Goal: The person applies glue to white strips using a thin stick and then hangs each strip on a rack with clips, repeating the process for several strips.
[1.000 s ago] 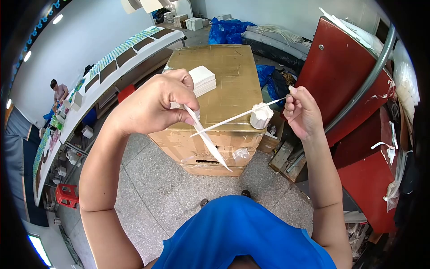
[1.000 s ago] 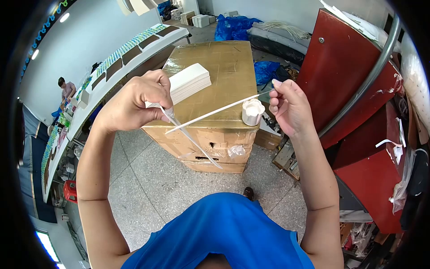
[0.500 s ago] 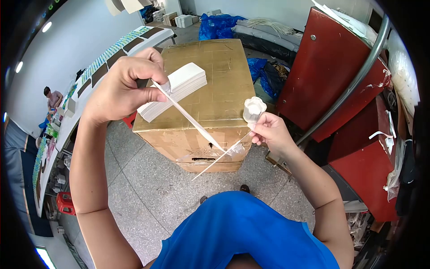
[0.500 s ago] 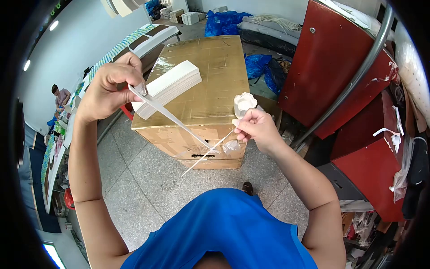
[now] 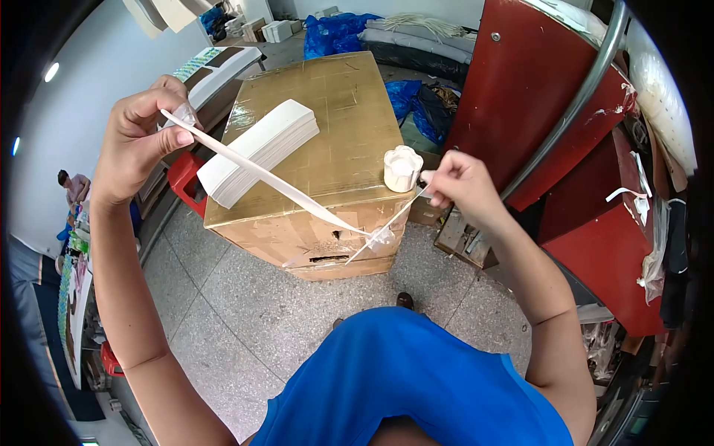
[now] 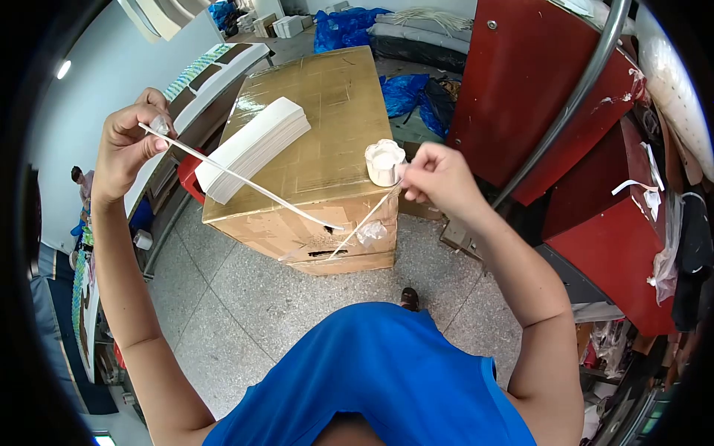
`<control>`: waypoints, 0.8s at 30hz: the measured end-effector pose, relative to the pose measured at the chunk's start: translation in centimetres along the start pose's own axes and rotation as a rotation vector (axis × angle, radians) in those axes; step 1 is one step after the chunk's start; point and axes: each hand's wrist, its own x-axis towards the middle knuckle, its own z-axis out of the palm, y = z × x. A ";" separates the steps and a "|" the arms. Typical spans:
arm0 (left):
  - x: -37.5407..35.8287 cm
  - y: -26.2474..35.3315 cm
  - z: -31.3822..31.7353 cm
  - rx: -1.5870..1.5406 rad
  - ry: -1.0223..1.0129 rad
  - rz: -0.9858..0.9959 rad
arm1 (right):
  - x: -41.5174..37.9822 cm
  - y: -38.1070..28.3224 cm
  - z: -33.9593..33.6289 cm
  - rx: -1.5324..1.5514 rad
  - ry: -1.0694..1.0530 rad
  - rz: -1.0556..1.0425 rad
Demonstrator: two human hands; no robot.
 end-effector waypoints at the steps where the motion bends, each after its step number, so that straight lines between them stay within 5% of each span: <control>1: -0.1 0.1 -0.1 -0.012 0.013 -0.031 | 0.3 -1.2 -1.4 0.005 0.038 -0.100; 7: 0.2 1.6 -0.3 0.092 -0.024 -0.050 | 0.2 -12.3 -5.0 -0.348 0.414 -0.530; 10: 0.8 2.6 0.3 0.082 -0.070 -0.053 | 2.1 -12.7 -3.8 -0.535 0.340 -0.627; 16: 2.0 3.9 2.1 -0.021 -0.091 -0.067 | 5.8 -7.2 0.2 -0.780 0.101 -0.484; 17: 2.4 4.4 2.3 0.019 -0.105 -0.028 | 6.1 -6.6 0.1 -0.769 -0.025 -0.314; 19: 3.2 5.4 3.0 -0.070 -0.115 -0.176 | 6.4 -6.1 -0.4 -0.770 0.012 -0.543; 22: 5.3 6.6 3.9 -0.043 -0.172 -0.088 | 3.0 -12.5 1.0 -0.336 -0.007 -0.432; 24: 6.8 7.9 4.8 -0.057 -0.188 -0.126 | 0.2 -15.3 2.5 -0.275 -0.063 -0.545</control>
